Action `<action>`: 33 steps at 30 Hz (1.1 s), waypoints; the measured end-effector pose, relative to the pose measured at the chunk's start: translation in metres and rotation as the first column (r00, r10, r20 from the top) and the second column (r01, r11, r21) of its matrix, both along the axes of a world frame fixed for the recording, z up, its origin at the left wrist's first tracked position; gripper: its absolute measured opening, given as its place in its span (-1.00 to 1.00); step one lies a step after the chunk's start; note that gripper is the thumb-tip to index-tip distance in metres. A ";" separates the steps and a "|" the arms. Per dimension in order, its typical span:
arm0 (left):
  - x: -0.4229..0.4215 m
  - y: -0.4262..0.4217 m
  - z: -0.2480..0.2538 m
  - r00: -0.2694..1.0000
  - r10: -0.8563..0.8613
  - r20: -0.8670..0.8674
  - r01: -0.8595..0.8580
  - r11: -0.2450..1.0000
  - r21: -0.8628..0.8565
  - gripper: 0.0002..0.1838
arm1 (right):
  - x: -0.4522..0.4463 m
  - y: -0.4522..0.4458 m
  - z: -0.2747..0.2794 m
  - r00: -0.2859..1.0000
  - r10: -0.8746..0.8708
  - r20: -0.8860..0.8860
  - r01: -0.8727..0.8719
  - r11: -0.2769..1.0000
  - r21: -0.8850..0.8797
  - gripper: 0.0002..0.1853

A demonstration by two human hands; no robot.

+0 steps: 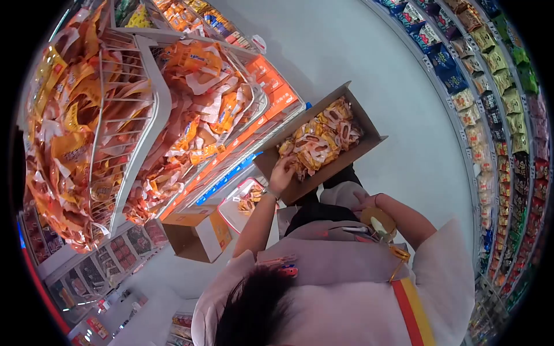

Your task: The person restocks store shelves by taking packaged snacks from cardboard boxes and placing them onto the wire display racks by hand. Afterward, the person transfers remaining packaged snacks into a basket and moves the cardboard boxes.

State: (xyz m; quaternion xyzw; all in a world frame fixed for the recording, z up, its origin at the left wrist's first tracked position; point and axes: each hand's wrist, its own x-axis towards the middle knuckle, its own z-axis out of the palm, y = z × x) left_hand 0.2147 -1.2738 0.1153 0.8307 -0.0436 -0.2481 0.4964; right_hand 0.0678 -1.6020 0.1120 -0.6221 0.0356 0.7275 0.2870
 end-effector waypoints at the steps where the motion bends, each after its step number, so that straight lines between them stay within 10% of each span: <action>1: -0.023 -0.008 -0.064 0.992 0.054 -0.110 -0.033 0.982 0.185 -0.62 | -0.002 -0.002 -0.005 0.998 0.055 0.008 -0.055 0.998 0.004 0.20; 6: -0.050 -0.038 -0.265 0.963 0.065 -0.262 0.049 0.912 0.407 -0.13 | -0.043 -0.072 -0.029 0.971 -0.188 0.146 0.173 0.979 0.112 0.14; 8: -0.049 -0.067 -0.370 0.956 0.273 -0.108 -0.168 0.810 0.562 -0.02 | -0.051 -0.105 -0.026 0.578 -0.792 -0.198 0.783 0.606 -0.139 -0.08; 9: -0.037 -0.090 -0.375 0.869 0.484 -0.105 -0.261 0.628 0.734 -0.04 | -0.069 -0.117 -0.031 0.571 -0.793 -0.210 0.781 0.604 -0.158 -0.08; 11: -0.026 -0.107 -0.386 0.751 0.658 -0.052 -0.297 0.407 0.864 -0.05 | -0.104 -0.141 -0.041 -0.074 -0.997 -0.021 0.980 -0.069 -0.188 -0.32; 13: -0.023 -0.081 -0.403 0.759 0.620 -0.199 -0.316 0.619 0.719 -0.32 | -0.125 -0.150 -0.040 0.013 -0.996 0.084 0.969 -0.008 -0.246 -0.38; 17: -0.001 -0.094 -0.300 0.986 -0.056 -0.158 0.133 0.834 0.536 -0.69 | -0.128 -0.165 -0.027 0.391 -0.894 0.219 0.875 0.288 -0.389 -0.52; 24: -0.005 -0.080 -0.001 0.926 0.031 0.376 0.009 0.994 -0.106 -0.83 | 0.066 -0.088 0.039 0.532 -0.792 0.300 0.755 0.604 0.254 -0.52; 26: 0.005 -0.059 0.120 0.973 -0.016 0.232 0.063 0.978 -0.197 -0.86 | 0.122 -0.032 0.084 0.529 -0.837 0.141 0.726 0.532 0.436 -0.37; 28: 0.003 -0.039 0.190 0.889 0.019 0.457 0.139 0.941 -0.310 -0.84 | 0.162 0.029 0.115 0.533 -0.777 -0.333 0.687 0.168 0.707 -0.28; 30: 0.002 -0.027 0.278 0.848 -0.006 0.530 0.176 0.947 -0.270 -0.85 | 0.190 0.069 0.169 0.457 -0.628 -0.630 0.860 0.132 0.493 -0.14; 31: 0.002 -0.027 0.313 0.764 0.046 0.643 0.047 0.991 -0.126 -0.86 | 0.190 0.103 0.252 0.478 -0.532 -0.699 0.797 -0.071 0.599 -0.10; 33: 0.000 -0.017 0.360 0.619 0.166 0.767 -0.180 0.981 -0.067 -0.81 | 0.205 0.137 0.295 0.602 -0.594 -0.533 0.638 -0.044 0.769 -0.17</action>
